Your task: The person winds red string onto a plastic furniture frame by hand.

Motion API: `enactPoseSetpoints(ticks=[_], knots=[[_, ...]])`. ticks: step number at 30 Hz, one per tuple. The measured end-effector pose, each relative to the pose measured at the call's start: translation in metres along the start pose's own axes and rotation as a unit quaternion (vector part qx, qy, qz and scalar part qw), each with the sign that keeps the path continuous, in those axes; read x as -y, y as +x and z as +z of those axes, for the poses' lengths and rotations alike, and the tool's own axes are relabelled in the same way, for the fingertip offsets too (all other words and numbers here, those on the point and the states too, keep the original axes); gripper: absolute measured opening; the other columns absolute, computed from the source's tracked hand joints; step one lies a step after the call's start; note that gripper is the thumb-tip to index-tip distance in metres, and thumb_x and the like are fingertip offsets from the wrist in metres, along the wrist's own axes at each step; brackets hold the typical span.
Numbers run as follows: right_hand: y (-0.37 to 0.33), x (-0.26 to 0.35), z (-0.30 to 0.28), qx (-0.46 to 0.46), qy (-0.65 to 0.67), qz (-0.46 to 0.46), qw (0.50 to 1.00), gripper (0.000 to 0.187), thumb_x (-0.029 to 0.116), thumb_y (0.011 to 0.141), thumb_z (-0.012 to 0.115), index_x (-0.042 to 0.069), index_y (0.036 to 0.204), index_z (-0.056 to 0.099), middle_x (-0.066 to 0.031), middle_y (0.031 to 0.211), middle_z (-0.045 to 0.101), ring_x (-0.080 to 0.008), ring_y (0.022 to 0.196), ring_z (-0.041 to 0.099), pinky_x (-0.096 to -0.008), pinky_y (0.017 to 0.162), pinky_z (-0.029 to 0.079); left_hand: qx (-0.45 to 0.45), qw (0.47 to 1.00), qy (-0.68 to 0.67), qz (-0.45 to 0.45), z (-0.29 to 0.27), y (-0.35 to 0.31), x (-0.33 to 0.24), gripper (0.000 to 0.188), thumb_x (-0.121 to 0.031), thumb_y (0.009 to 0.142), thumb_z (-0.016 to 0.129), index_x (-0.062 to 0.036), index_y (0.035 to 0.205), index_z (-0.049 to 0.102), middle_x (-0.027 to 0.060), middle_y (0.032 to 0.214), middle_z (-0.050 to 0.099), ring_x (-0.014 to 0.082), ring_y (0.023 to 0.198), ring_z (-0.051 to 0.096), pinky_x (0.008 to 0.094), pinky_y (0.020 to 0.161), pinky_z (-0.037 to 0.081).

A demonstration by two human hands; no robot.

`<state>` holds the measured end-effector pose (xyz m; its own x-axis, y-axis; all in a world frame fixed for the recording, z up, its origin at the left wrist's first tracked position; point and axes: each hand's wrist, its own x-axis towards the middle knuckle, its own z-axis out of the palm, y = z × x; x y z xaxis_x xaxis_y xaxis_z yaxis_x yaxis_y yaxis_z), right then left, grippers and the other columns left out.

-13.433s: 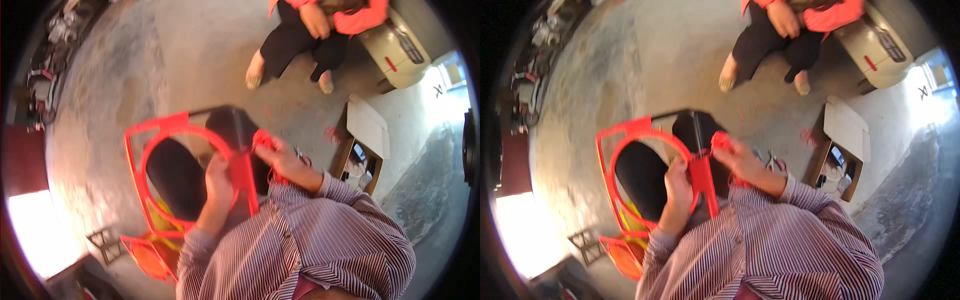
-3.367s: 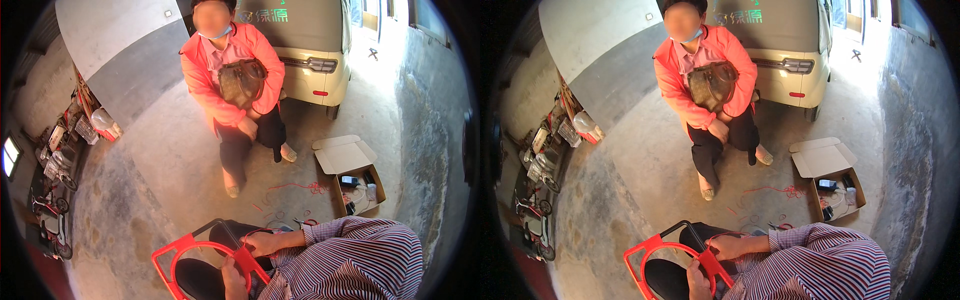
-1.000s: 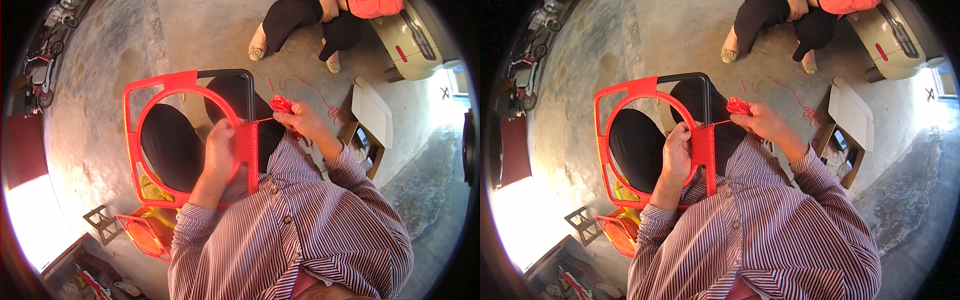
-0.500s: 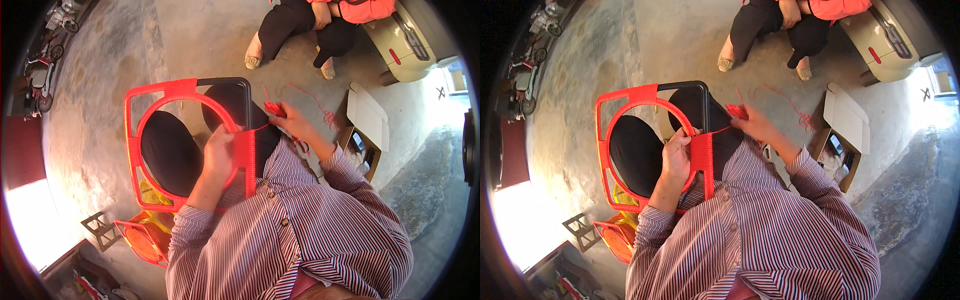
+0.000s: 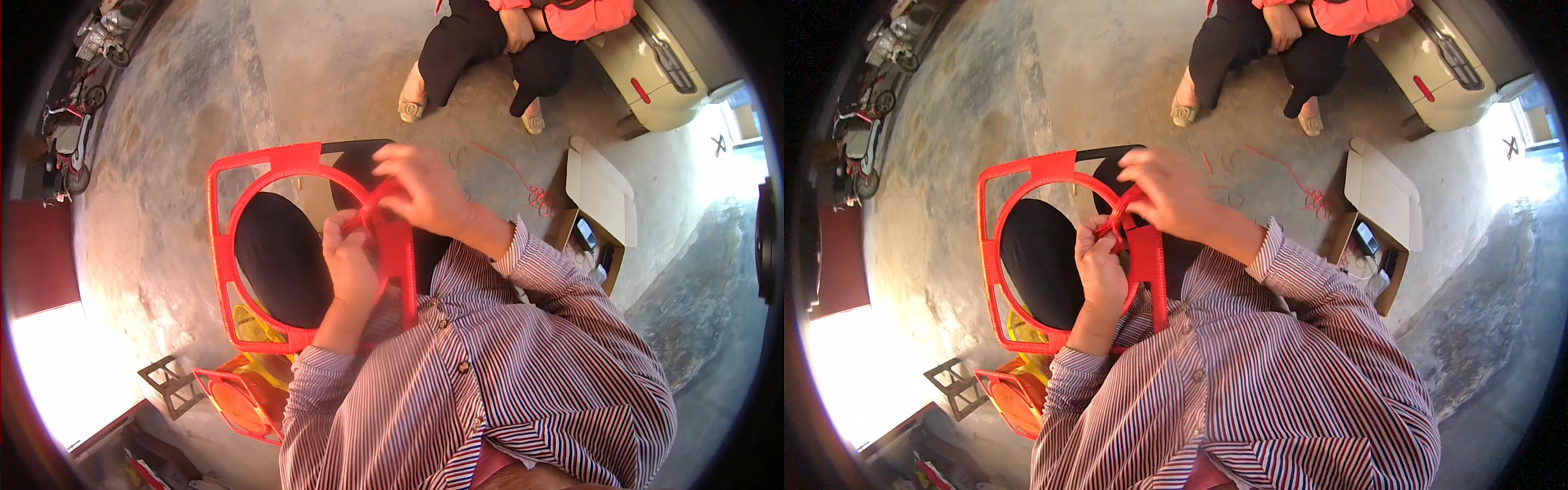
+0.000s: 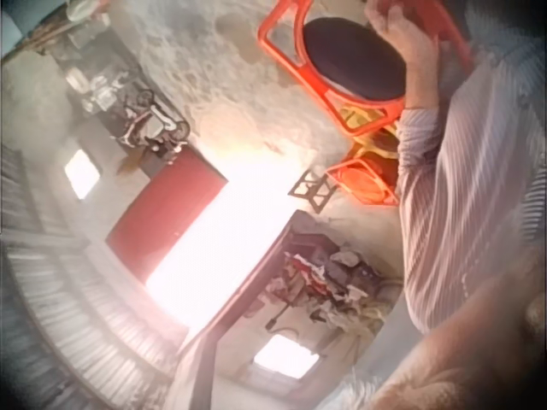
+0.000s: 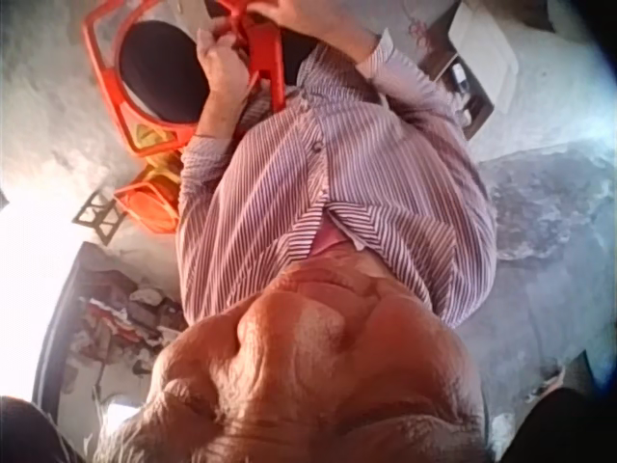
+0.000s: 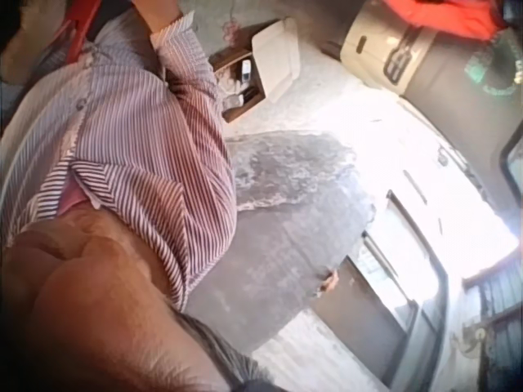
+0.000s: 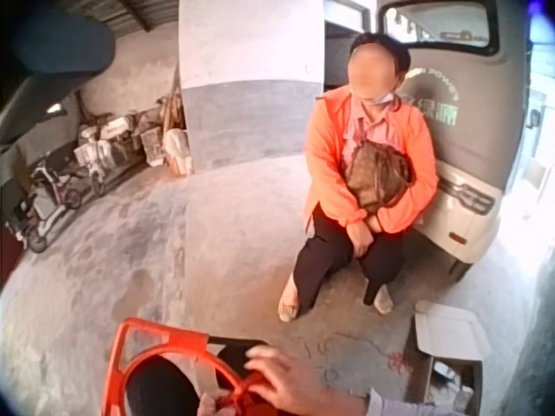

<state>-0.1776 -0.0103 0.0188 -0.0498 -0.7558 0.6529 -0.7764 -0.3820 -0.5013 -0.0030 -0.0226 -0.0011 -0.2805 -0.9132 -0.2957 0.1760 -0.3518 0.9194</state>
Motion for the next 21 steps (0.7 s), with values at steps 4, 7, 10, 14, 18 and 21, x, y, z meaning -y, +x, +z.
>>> enactPoseSetpoints(ticks=[4, 7, 10, 14, 18, 21], knots=[[-0.040, -0.027, -0.010, -0.009, 0.048, 0.166, 0.985, 0.023, 0.012, 0.068, 0.077, 0.005, 0.085, 0.064, -0.0069, 0.095, 0.060, -0.0243, 0.091, 0.061, -0.0364, 0.075, 0.050, -0.024, 0.980, -0.157, -0.118, -0.012, 0.005, 0.012, 0.025, 0.009, 0.079, 0.046, -0.0040, 0.098, 0.056, 0.0047, 0.087, 0.061, 0.0142, 0.072, 0.059, 0.0270, 0.067, 0.051], [-0.051, -0.017, -0.015, 0.189, 0.129, 0.216, 0.949, 0.025, 0.016, 0.070, 0.076, 0.007, 0.091, 0.067, -0.0079, 0.094, 0.061, -0.0246, 0.091, 0.061, -0.0358, 0.076, 0.050, 0.004, 0.981, -0.154, -0.116, -0.013, 0.007, 0.015, 0.028, 0.013, 0.076, 0.047, -0.0023, 0.097, 0.058, 0.0069, 0.091, 0.064, 0.0161, 0.076, 0.062, 0.0288, 0.069, 0.053], [-0.055, -0.012, -0.002, 0.190, 0.115, 0.180, 0.958, 0.030, 0.020, 0.073, 0.074, 0.011, 0.101, 0.070, -0.0078, 0.094, 0.063, -0.0257, 0.092, 0.061, -0.0359, 0.079, 0.050, 0.049, 0.977, -0.142, -0.151, -0.004, 0.003, 0.003, 0.031, 0.013, 0.076, 0.047, 0.0006, 0.102, 0.059, 0.0093, 0.094, 0.066, 0.0174, 0.082, 0.065, 0.0302, 0.075, 0.055], [-0.056, -0.010, 0.006, 0.181, 0.154, 0.156, 0.959, 0.026, 0.020, 0.075, 0.071, 0.010, 0.099, 0.070, -0.0091, 0.098, 0.063, -0.0257, 0.093, 0.060, -0.0363, 0.082, 0.049, 0.119, 0.957, -0.170, -0.205, -0.004, 0.004, 0.001, 0.036, 0.011, 0.078, 0.044, 0.0032, 0.110, 0.059, 0.0117, 0.100, 0.066, 0.0183, 0.087, 0.066, 0.0310, 0.080, 0.055], [-0.065, -0.016, -0.010, 0.150, 0.262, 0.274, 0.913, 0.014, 0.013, 0.076, 0.066, 0.004, 0.087, 0.068, -0.0107, 0.099, 0.062, -0.0231, 0.097, 0.060, -0.0371, 0.083, 0.047, 0.071, 0.972, -0.137, -0.175, -0.006, 0.003, 0.011, 0.037, 0.010, 0.079, 0.042, 0.0042, 0.112, 0.057, 0.0124, 0.102, 0.065, 0.0185, 0.086, 0.065, 0.0297, 0.079, 0.054], [-0.069, -0.029, -0.039, 0.060, 0.420, 0.314, 0.849, 0.012, 0.013, 0.078, 0.060, 0.002, 0.080, 0.063, -0.0105, 0.096, 0.062, -0.0229, 0.092, 0.059, -0.0360, 0.083, 0.046, 0.050, 0.971, -0.140, -0.187, -0.009, 0.008, 0.013, 0.040, 0.009, 0.078, 0.042, 0.0023, 0.116, 0.055, 0.0132, 0.102, 0.062, 0.0225, 0.090, 0.062, 0.0312, 0.079, 0.052]])
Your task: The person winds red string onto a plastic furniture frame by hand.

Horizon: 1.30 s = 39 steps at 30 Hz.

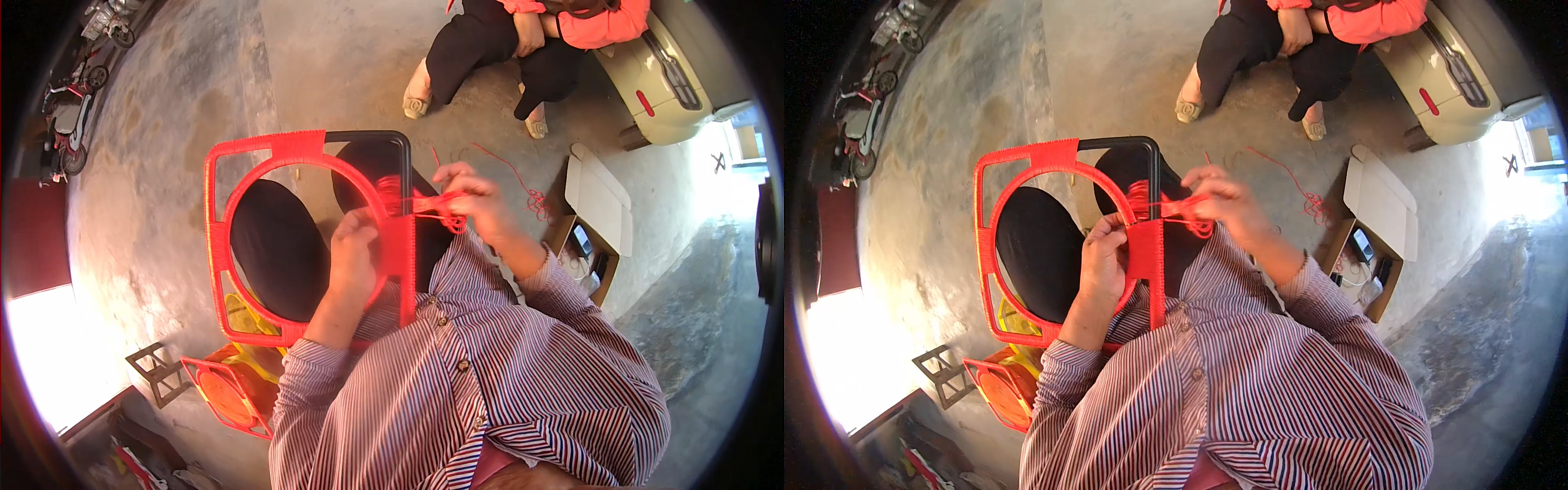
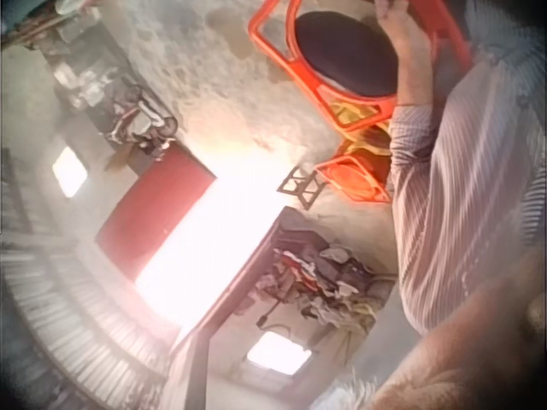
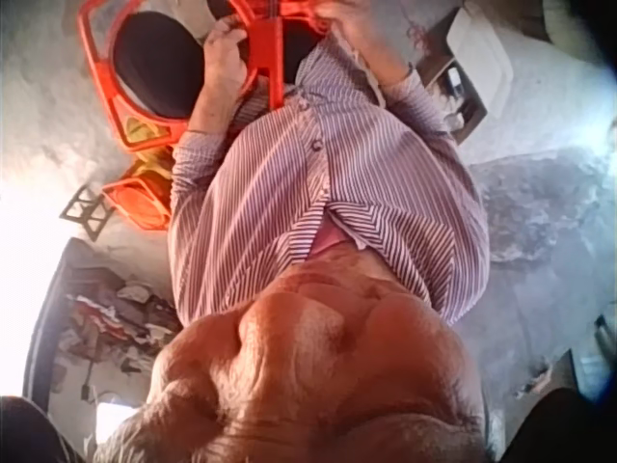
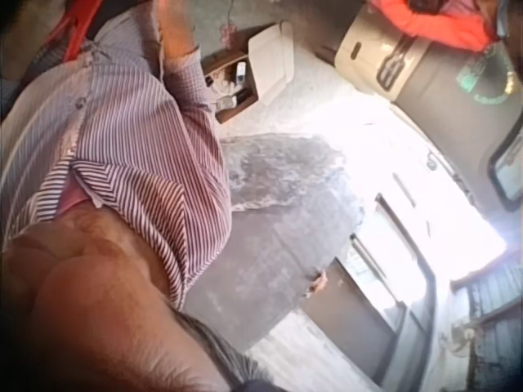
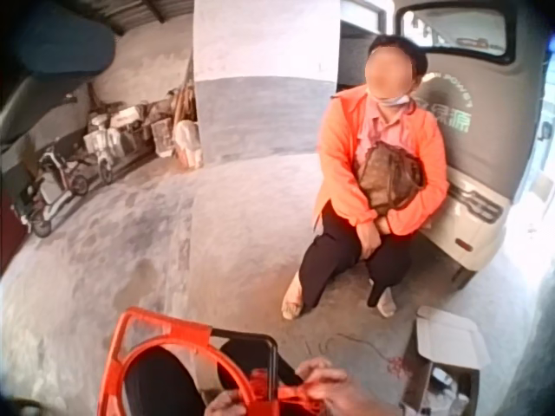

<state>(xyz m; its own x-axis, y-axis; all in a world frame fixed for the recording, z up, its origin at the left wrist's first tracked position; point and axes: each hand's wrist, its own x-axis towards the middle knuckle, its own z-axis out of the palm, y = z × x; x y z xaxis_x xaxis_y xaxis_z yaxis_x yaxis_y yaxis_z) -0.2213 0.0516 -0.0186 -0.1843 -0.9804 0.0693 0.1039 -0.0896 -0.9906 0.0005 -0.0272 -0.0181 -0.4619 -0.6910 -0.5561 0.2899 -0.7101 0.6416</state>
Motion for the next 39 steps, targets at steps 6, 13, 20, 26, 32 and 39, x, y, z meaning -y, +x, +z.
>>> enactPoseSetpoints(ticks=[6, 13, 20, 26, 32, 39], knots=[[-0.011, 0.050, -0.031, 0.170, 0.493, 0.005, 0.853, 0.019, 0.021, 0.084, 0.053, 0.005, 0.094, 0.055, -0.0044, 0.081, 0.055, -0.0138, 0.058, 0.049, -0.0304, 0.066, 0.044, 0.032, 0.999, -0.030, -0.009, 0.015, -0.010, -0.016, 0.038, 0.000, 0.078, 0.038, 0.0004, 0.112, 0.055, 0.0120, 0.097, 0.062, 0.0213, 0.089, 0.061, 0.0357, 0.082, 0.051], [0.001, 0.034, -0.015, -0.130, 0.232, 0.164, 0.950, 0.018, 0.011, 0.090, 0.059, 0.008, 0.105, 0.050, 0.0003, 0.076, 0.051, -0.0029, 0.052, 0.038, -0.0201, 0.045, 0.030, 0.022, 0.998, -0.043, -0.026, 0.012, -0.005, -0.009, 0.020, -0.018, 0.094, 0.046, -0.0037, 0.103, 0.057, 0.0075, 0.092, 0.063, 0.0174, 0.080, 0.061, 0.0315, 0.076, 0.051], [0.009, 0.021, 0.032, 0.028, 0.095, 0.266, 0.959, 0.018, 0.008, 0.091, 0.058, 0.008, 0.108, 0.050, -0.0024, 0.076, 0.058, -0.0021, 0.048, 0.036, -0.0188, 0.041, 0.027, 0.023, 1.000, -0.018, -0.002, 0.010, -0.005, -0.006, 0.013, -0.012, 0.091, 0.046, -0.0041, 0.097, 0.055, 0.0055, 0.088, 0.062, 0.0152, 0.078, 0.061, 0.0290, 0.073, 0.051], [0.004, 0.008, 0.022, 0.003, 0.172, 0.281, 0.944, 0.017, 0.008, 0.088, 0.060, 0.009, 0.102, 0.050, 0.0016, 0.065, 0.050, -0.0022, 0.045, 0.033, -0.0198, 0.039, 0.022, 0.019, 1.000, 0.010, -0.016, 0.006, -0.006, -0.004, 0.016, -0.010, 0.090, 0.041, -0.0015, 0.096, 0.054, 0.0074, 0.088, 0.062, 0.0161, 0.077, 0.061, 0.0293, 0.074, 0.051], [0.001, 0.002, 0.017, -0.023, 0.252, 0.274, 0.928, 0.016, 0.005, 0.085, 0.061, 0.012, 0.093, 0.048, 0.0039, 0.062, 0.044, -0.0031, 0.043, 0.031, -0.0211, 0.038, 0.020, 0.067, 0.997, 0.020, -0.043, 0.003, -0.007, -0.003, 0.026, -0.010, 0.092, 0.041, 0.0047, 0.109, 0.055, 0.0121, 0.095, 0.065, 0.0195, 0.081, 0.065, 0.0319, 0.076, 0.054], [-0.003, 0.006, 0.017, -0.042, 0.261, 0.273, 0.925, 0.017, 0.003, 0.083, 0.061, 0.012, 0.091, 0.048, 0.0039, 0.062, 0.042, -0.0031, 0.044, 0.031, -0.0204, 0.038, 0.021, 0.079, 0.995, 0.055, -0.010, 0.001, -0.009, 0.000, 0.032, -0.016, 0.099, 0.045, 0.0065, 0.120, 0.052, 0.0144, 0.099, 0.065, 0.0223, 0.082, 0.067, 0.0341, 0.075, 0.056]])
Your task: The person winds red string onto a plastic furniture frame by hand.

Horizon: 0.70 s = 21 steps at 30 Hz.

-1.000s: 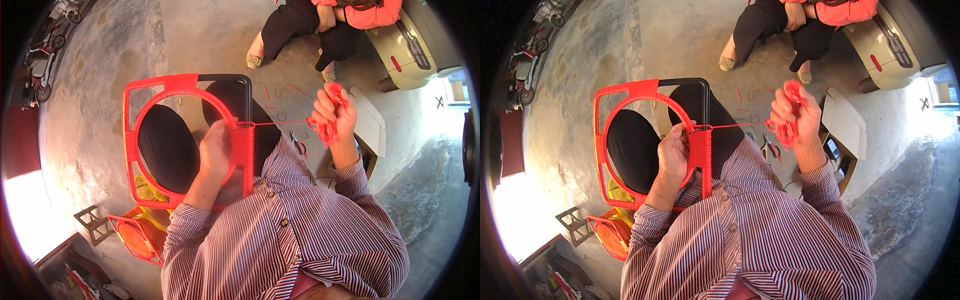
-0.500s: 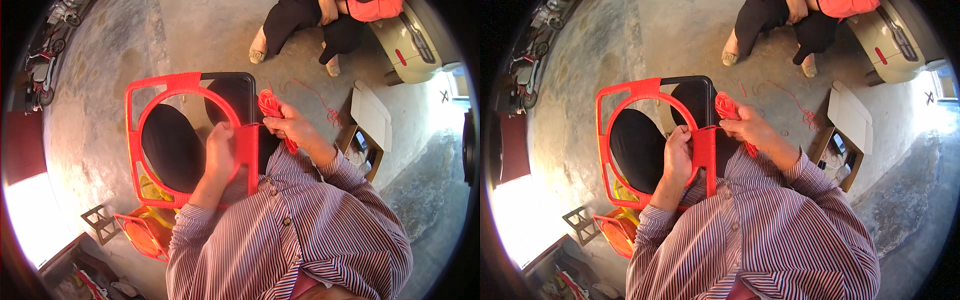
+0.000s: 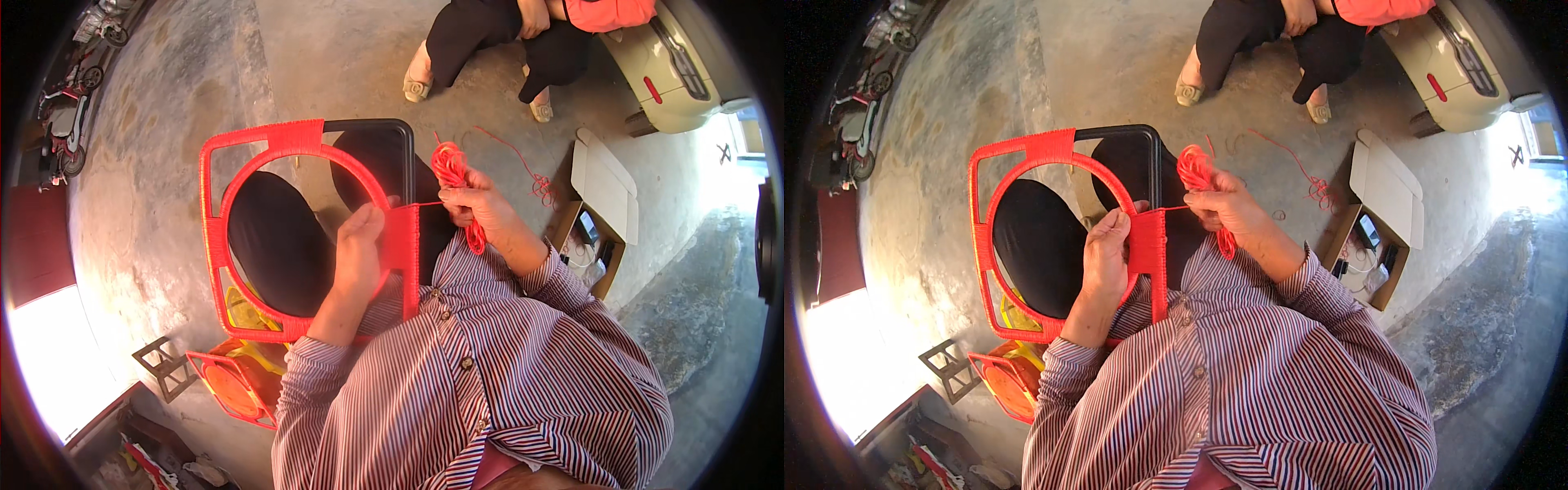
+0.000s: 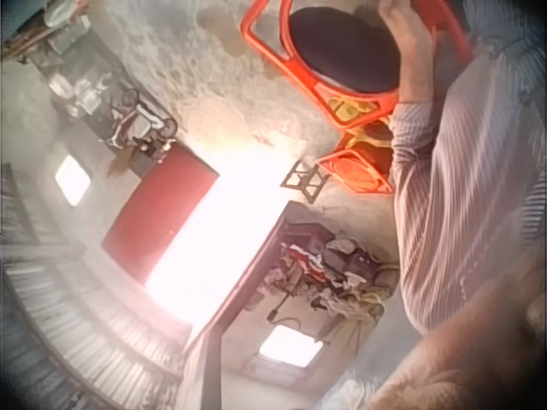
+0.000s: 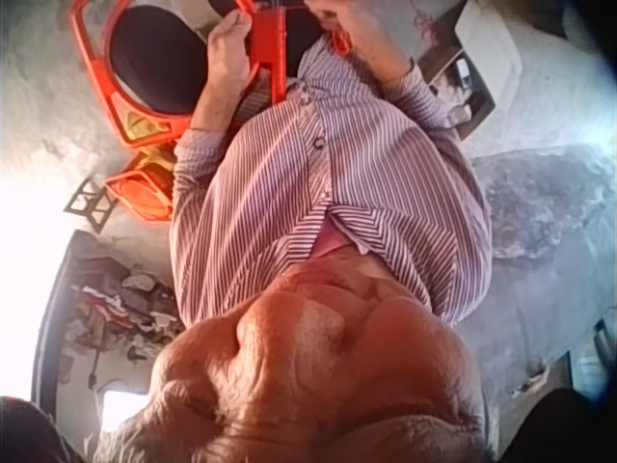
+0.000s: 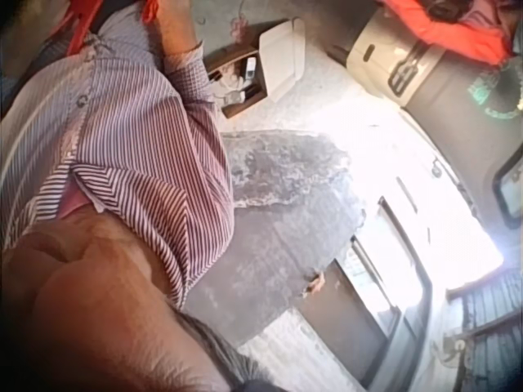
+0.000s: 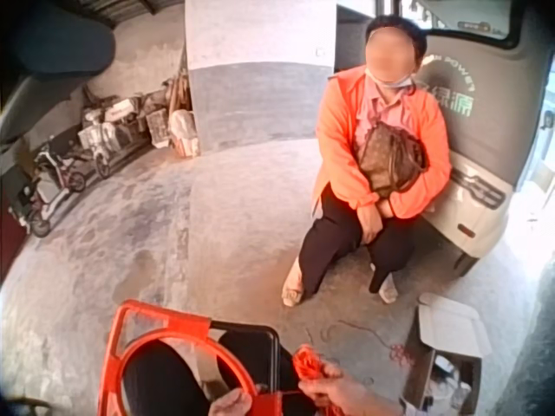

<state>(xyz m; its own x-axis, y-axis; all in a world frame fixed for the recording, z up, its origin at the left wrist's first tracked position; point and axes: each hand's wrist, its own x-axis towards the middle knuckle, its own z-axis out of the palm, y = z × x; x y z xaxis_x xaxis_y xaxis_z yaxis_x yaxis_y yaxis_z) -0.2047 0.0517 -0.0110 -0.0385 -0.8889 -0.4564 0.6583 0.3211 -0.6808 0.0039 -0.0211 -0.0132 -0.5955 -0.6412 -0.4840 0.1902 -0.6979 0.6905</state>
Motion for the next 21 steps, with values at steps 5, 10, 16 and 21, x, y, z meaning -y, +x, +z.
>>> enactPoseSetpoints(ticks=[5, 10, 16, 21], knots=[[-0.012, -0.001, 0.008, 0.035, 0.058, -0.027, 0.997, 0.018, 0.001, 0.082, 0.060, 0.011, 0.090, 0.048, 0.0049, 0.061, 0.040, -0.0022, 0.044, 0.030, -0.0209, 0.038, 0.019, -0.003, 0.999, -0.001, 0.047, 0.002, 0.000, 0.005, 0.034, -0.017, 0.100, 0.043, 0.0036, 0.126, 0.051, 0.0094, 0.099, 0.064, 0.0156, 0.084, 0.064, 0.0277, 0.076, 0.053], [-0.030, 0.006, 0.037, 0.058, -0.018, -0.047, 0.997, 0.013, 0.004, 0.085, 0.058, 0.011, 0.090, 0.047, 0.0062, 0.062, 0.039, -0.0025, 0.046, 0.032, -0.0204, 0.040, 0.022, -0.033, 0.999, -0.019, 0.012, 0.006, -0.003, 0.004, 0.037, -0.026, 0.101, 0.041, 0.0024, 0.122, 0.053, 0.0071, 0.097, 0.064, 0.0139, 0.084, 0.062, 0.0259, 0.074, 0.051], [-0.040, 0.013, 0.039, 0.063, -0.058, -0.007, 0.996, 0.016, 0.004, 0.081, 0.060, 0.010, 0.090, 0.048, 0.0044, 0.067, 0.041, -0.0027, 0.051, 0.035, -0.0194, 0.042, 0.025, -0.020, 0.991, -0.104, -0.077, 0.016, -0.005, -0.007, 0.056, -0.046, 0.100, 0.033, 0.0024, 0.121, 0.052, 0.0134, 0.096, 0.065, 0.0210, 0.084, 0.064, 0.0326, 0.076, 0.053], [-0.043, 0.047, 0.010, -0.027, -0.127, -0.049, 0.990, 0.016, 0.010, 0.084, 0.059, 0.006, 0.096, 0.049, 0.0016, 0.067, 0.044, -0.0051, 0.049, 0.035, -0.0214, 0.042, 0.027, 0.056, 0.994, -0.052, -0.082, 0.018, -0.005, -0.010, 0.062, -0.051, 0.098, 0.032, 0.0043, 0.117, 0.051, 0.0210, 0.096, 0.064, 0.0333, 0.087, 0.065, 0.0432, 0.079, 0.053]])
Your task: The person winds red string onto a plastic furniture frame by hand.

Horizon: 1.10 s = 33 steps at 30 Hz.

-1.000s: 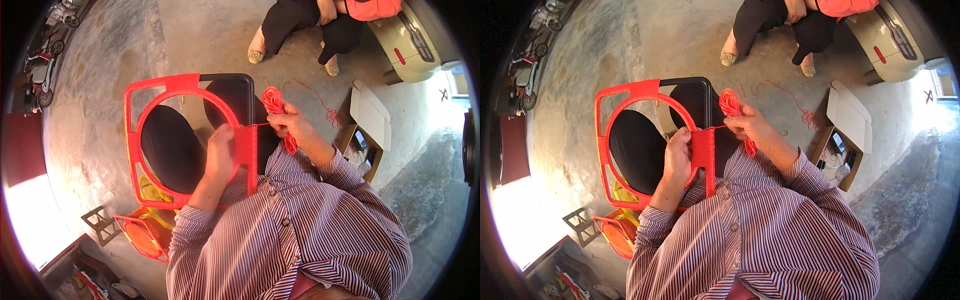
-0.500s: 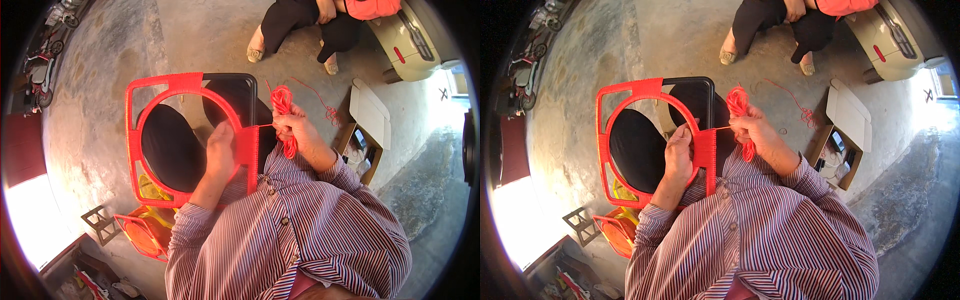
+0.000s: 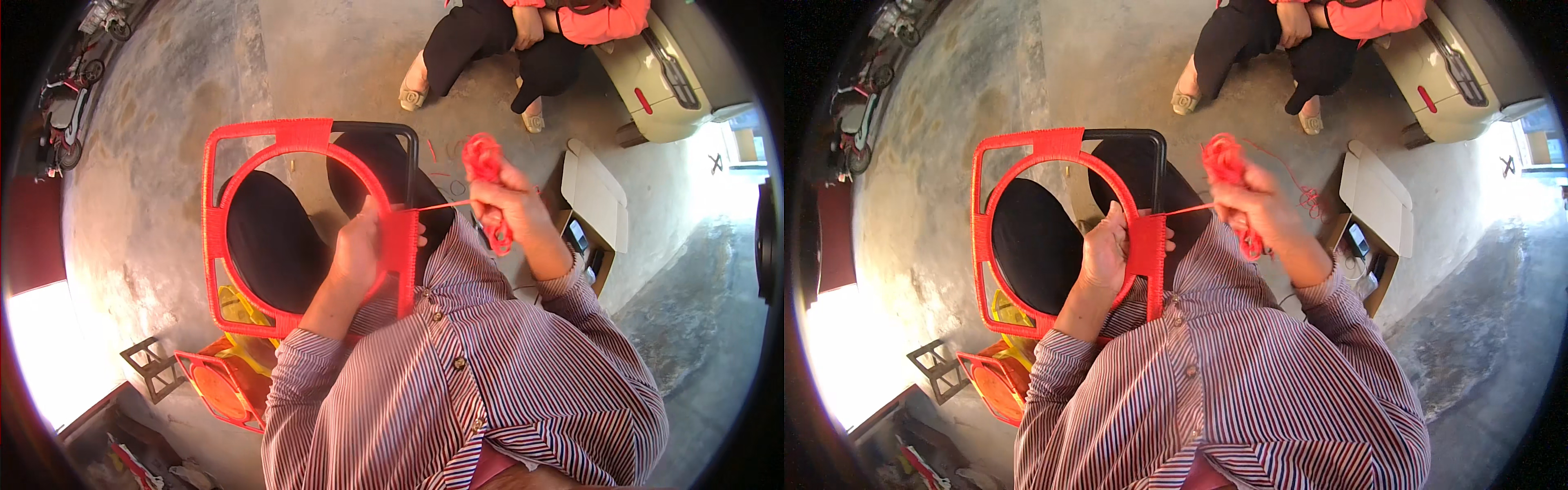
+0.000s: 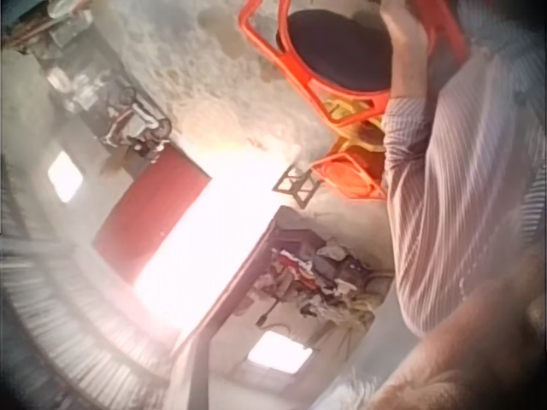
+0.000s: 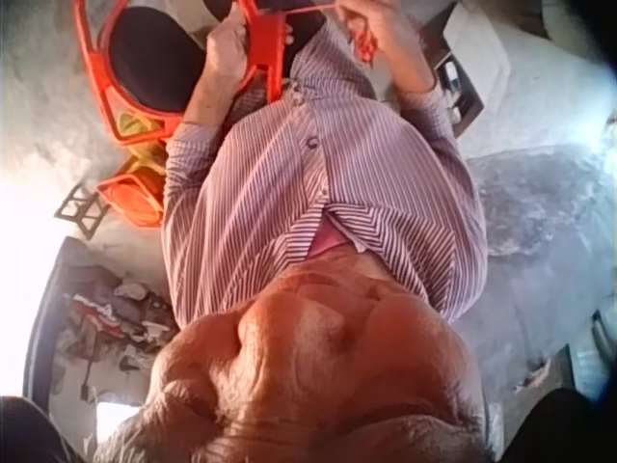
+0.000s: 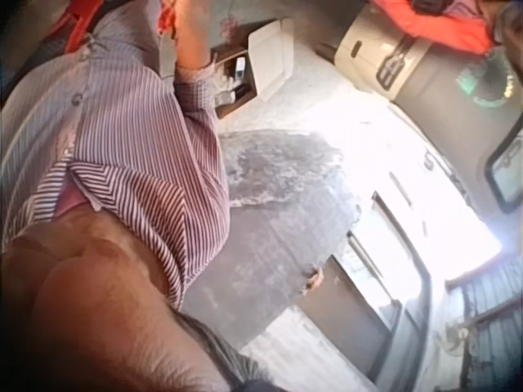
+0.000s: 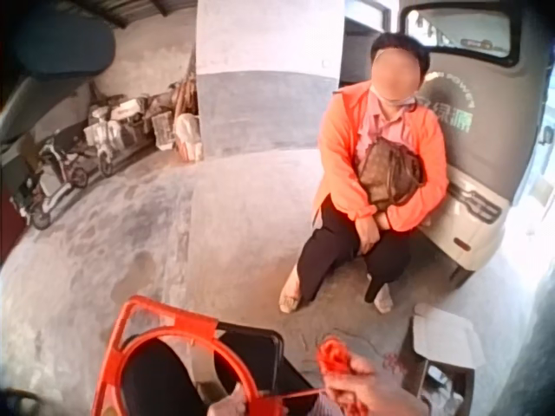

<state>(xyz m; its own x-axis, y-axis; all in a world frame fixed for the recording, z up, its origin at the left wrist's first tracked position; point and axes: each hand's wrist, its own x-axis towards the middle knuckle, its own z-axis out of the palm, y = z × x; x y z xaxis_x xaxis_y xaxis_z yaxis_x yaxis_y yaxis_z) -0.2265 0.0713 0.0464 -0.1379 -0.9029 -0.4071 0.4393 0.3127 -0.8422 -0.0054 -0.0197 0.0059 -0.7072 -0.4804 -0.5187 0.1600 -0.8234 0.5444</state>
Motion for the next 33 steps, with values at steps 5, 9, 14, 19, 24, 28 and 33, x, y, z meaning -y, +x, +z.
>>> enactPoseSetpoints(ticks=[5, 9, 14, 19, 24, 28, 33], knots=[[-0.002, 0.028, -0.109, -0.113, 0.141, -0.247, 0.952, 0.020, 0.029, 0.096, 0.053, 0.009, 0.096, 0.053, -0.0003, 0.066, 0.051, -0.0072, 0.049, 0.041, -0.0207, 0.043, 0.033, -0.017, 0.999, 0.039, 0.000, -0.003, 0.003, -0.004, 0.037, -0.033, 0.096, 0.047, 0.0026, 0.099, 0.058, 0.0214, 0.093, 0.066, 0.0312, 0.080, 0.067, 0.0402, 0.076, 0.054], [-0.005, 0.027, -0.120, -0.047, 0.222, -0.310, 0.923, 0.026, 0.034, 0.096, 0.052, 0.008, 0.101, 0.056, -0.0006, 0.071, 0.053, -0.0080, 0.052, 0.044, -0.0203, 0.046, 0.037, -0.037, 0.999, 0.028, -0.009, -0.002, 0.005, -0.010, 0.025, -0.024, 0.091, 0.056, 0.0008, 0.095, 0.060, 0.0199, 0.089, 0.067, 0.0286, 0.077, 0.067, 0.0380, 0.074, 0.055], [0.008, -0.033, -0.048, 0.125, -0.184, -0.183, 0.957, 0.035, 0.020, 0.085, 0.057, 0.002, 0.116, 0.056, -0.0089, 0.091, 0.059, -0.0184, 0.073, 0.058, -0.0297, 0.062, 0.048, -0.049, 0.998, 0.048, 0.002, 0.004, 0.005, -0.021, 0.021, -0.021, 0.088, 0.058, -0.0017, 0.096, 0.057, 0.0195, 0.087, 0.067, 0.0273, 0.077, 0.067, 0.0377, 0.072, 0.055], [0.025, -0.021, 0.027, 0.185, -0.478, -0.172, 0.841, 0.040, 0.010, 0.084, 0.062, -0.001, 0.121, 0.053, -0.0098, 0.099, 0.062, -0.0216, 0.088, 0.062, -0.0321, 0.079, 0.049, 0.000, 0.998, 0.044, -0.034, 0.011, -0.005, -0.038, 0.017, -0.019, 0.087, 0.059, -0.0033, 0.093, 0.055, 0.0193, 0.083, 0.066, 0.0282, 0.072, 0.067, 0.0382, 0.070, 0.056], [0.056, -0.021, 0.043, 0.007, -0.232, -0.228, 0.945, 0.069, -0.004, 0.082, 0.060, 0.006, 0.143, 0.030, -0.0125, 0.110, 0.059, -0.0207, 0.102, 0.059, -0.0314, 0.089, 0.046, -0.002, 1.000, 0.016, 0.011, 0.013, -0.005, -0.021, 0.013, -0.014, 0.087, 0.062, -0.0053, 0.091, 0.054, 0.0180, 0.080, 0.065, 0.0282, 0.069, 0.066, 0.0389, 0.065, 0.056], [0.063, -0.019, 0.057, 0.115, 0.073, -0.192, 0.972, 0.070, -0.003, 0.083, 0.062, 0.006, 0.144, 0.031, -0.0087, 0.109, 0.057, -0.0153, 0.106, 0.054, -0.0275, 0.093, 0.043, -0.047, 0.999, 0.010, 0.016, 0.011, 0.001, -0.020, 0.010, -0.010, 0.086, 0.061, -0.0053, 0.091, 0.054, 0.0177, 0.079, 0.064, 0.0284, 0.070, 0.066, 0.0389, 0.065, 0.056], [0.096, -0.045, 0.057, 0.019, -0.158, -0.273, 0.949, 0.041, 0.002, 0.082, 0.066, 0.006, 0.123, 0.058, -0.0069, 0.103, 0.057, -0.0157, 0.097, 0.056, -0.0282, 0.087, 0.046, -0.021, 0.999, 0.026, 0.016, 0.006, 0.004, -0.019, 0.014, -0.011, 0.084, 0.060, -0.0034, 0.092, 0.053, 0.0186, 0.081, 0.064, 0.0290, 0.068, 0.065, 0.0402, 0.067, 0.057]])
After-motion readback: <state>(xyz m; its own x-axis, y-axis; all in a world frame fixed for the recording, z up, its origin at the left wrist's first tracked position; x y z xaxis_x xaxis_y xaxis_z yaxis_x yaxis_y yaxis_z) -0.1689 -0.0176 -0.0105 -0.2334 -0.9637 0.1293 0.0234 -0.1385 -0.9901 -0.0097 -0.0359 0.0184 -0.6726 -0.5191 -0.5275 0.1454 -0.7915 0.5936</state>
